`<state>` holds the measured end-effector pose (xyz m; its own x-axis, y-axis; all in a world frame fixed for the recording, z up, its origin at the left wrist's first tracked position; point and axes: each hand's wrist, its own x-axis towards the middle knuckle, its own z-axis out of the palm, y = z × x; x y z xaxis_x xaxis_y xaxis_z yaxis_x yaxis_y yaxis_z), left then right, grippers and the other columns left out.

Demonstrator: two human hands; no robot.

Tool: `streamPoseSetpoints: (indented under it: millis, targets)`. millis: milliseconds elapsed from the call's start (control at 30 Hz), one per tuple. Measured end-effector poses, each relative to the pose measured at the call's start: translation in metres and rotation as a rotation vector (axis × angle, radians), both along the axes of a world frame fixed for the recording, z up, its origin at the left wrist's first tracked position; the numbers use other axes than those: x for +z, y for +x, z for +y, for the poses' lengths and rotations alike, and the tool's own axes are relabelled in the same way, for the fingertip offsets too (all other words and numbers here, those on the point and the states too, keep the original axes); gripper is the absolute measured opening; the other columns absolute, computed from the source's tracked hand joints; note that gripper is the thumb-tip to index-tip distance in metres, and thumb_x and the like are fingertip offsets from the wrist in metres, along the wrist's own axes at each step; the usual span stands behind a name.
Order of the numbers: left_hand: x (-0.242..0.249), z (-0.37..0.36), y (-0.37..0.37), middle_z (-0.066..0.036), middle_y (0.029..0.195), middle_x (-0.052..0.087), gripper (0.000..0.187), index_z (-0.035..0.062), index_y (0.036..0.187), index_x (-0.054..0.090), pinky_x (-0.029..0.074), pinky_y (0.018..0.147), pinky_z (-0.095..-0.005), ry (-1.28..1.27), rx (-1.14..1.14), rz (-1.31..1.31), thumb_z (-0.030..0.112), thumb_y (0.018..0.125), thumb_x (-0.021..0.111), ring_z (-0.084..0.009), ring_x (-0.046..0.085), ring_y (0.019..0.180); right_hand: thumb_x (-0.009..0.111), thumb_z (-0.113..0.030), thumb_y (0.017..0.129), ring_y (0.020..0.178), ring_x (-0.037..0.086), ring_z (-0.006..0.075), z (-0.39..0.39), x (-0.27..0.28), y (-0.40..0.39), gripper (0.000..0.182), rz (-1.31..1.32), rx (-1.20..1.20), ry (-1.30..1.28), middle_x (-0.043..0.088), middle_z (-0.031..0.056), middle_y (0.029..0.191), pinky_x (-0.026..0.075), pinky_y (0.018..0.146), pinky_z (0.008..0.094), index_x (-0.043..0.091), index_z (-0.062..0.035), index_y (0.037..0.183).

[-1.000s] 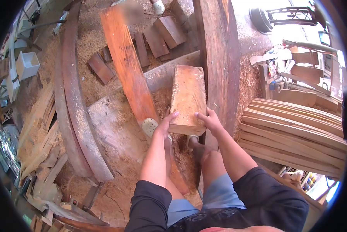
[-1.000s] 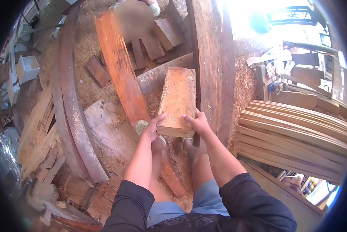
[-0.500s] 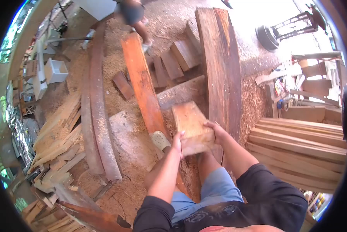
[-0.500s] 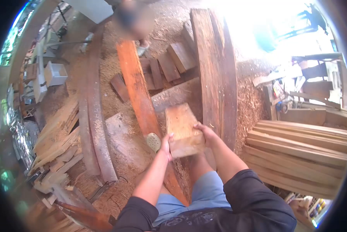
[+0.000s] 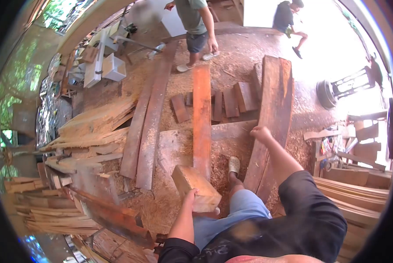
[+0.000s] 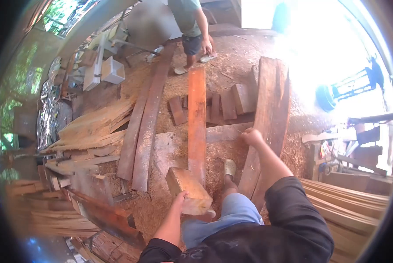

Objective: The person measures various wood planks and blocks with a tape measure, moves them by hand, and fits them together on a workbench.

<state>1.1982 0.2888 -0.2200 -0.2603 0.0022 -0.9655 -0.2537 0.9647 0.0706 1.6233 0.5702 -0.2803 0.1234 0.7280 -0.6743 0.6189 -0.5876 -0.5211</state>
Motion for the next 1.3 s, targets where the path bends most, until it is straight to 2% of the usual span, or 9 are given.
streamPoseSetpoints:
  millis: [67,200,367,533,667,867,967,1200,1300]
  targets:
    - [0.008,-0.021,-0.021,-0.021,0.140,0.061,0.101,0.0095,0.158,0.037,0.051,0.105,-0.0494,0.042,-0.274,0.334,0.041,0.073,0.083,-0.0376,0.062,0.127,0.076,-0.027,0.086,0.094,0.073,0.0221,0.032,0.016,0.008,0.037,-0.021,-0.006,0.057,0.078,0.0127,0.101,0.056,0.086,0.0371,0.079,-0.0050,0.115]
    - [0.118,-0.005,-0.029,-0.023,0.154,0.051,0.119,0.0243,0.165,0.024,0.045,0.113,-0.0481,-0.233,-0.676,0.362,0.044,0.066,0.087,-0.0386,0.053,0.139,0.072,-0.026,0.090,0.072,0.067,0.0174,0.068,0.037,-0.013,0.030,0.043,-0.007,0.160,0.072,0.0069,0.085,0.055,0.066,0.0348,0.075,-0.0017,0.107]
    - [0.158,-0.068,-0.031,-0.023,0.154,0.050,0.121,0.0369,0.164,0.025,0.036,0.120,-0.0515,-0.328,-1.025,0.508,0.052,0.062,0.090,-0.0369,0.041,0.149,0.071,-0.027,0.093,0.068,0.065,0.0171,0.099,0.059,-0.113,0.032,0.290,-0.023,0.031,0.069,0.0054,0.080,0.053,0.059,0.0353,0.072,-0.0011,0.112]
    - [0.164,-0.157,-0.037,-0.015,0.153,0.054,0.116,0.0313,0.159,0.036,0.036,0.118,-0.0534,-0.246,-0.986,0.449,0.055,0.060,0.091,-0.0377,0.043,0.146,0.077,-0.037,0.088,0.094,0.071,0.0255,0.149,0.085,-0.226,0.053,0.344,0.180,0.061,0.074,0.0146,0.102,0.057,0.083,0.0405,0.069,-0.0006,0.125]
    - [0.167,-0.242,-0.020,-0.011,0.151,0.056,0.112,0.0273,0.154,0.045,0.044,0.112,-0.0535,-0.280,-0.800,0.402,0.052,0.056,0.094,-0.0399,0.053,0.137,0.088,-0.056,0.076,0.130,0.060,0.0357,0.191,0.073,-0.309,0.112,0.349,0.078,0.259,0.057,0.0286,0.143,0.052,0.105,0.0424,0.033,0.0003,0.157]
    - [0.224,-0.296,0.042,-0.011,0.152,0.055,0.117,0.0211,0.153,0.046,0.046,0.110,-0.0522,-0.638,-0.453,0.318,0.047,0.051,0.097,-0.0351,0.055,0.136,0.089,-0.067,0.068,0.139,0.054,0.0413,0.243,0.094,-0.440,0.133,0.378,0.145,0.367,0.052,0.0315,0.149,0.047,0.111,0.0459,0.023,0.0061,0.158]
    - [0.236,-0.364,0.074,-0.012,0.150,0.055,0.119,0.0224,0.153,0.045,0.045,0.112,-0.0486,-0.416,-0.348,0.375,0.047,0.050,0.098,-0.0342,0.057,0.133,0.088,-0.071,0.066,0.137,0.055,0.0408,0.243,0.093,-0.501,0.143,0.291,0.179,0.372,0.054,0.0306,0.147,0.047,0.112,0.0457,0.016,0.0105,0.158]
    - [0.238,-0.422,0.159,-0.012,0.146,0.058,0.104,0.0219,0.148,0.051,0.044,0.113,-0.0474,-0.382,-0.118,0.336,0.047,0.057,0.094,-0.0341,0.057,0.133,0.085,-0.064,0.075,0.129,0.063,0.0350,0.266,0.038,-0.573,0.120,-0.033,0.261,0.521,0.063,0.0244,0.138,0.052,0.106,0.0446,0.030,0.0074,0.154]
    - [0.233,-0.442,0.204,-0.013,0.144,0.059,0.098,0.0217,0.146,0.054,0.044,0.114,-0.0469,-0.394,-0.044,0.313,0.047,0.060,0.093,-0.0340,0.057,0.133,0.073,-0.047,0.091,0.123,0.066,0.0321,0.286,0.011,-0.578,0.054,0.059,0.395,0.800,0.068,0.0166,0.133,0.052,0.103,0.0450,0.065,-0.0146,0.133]
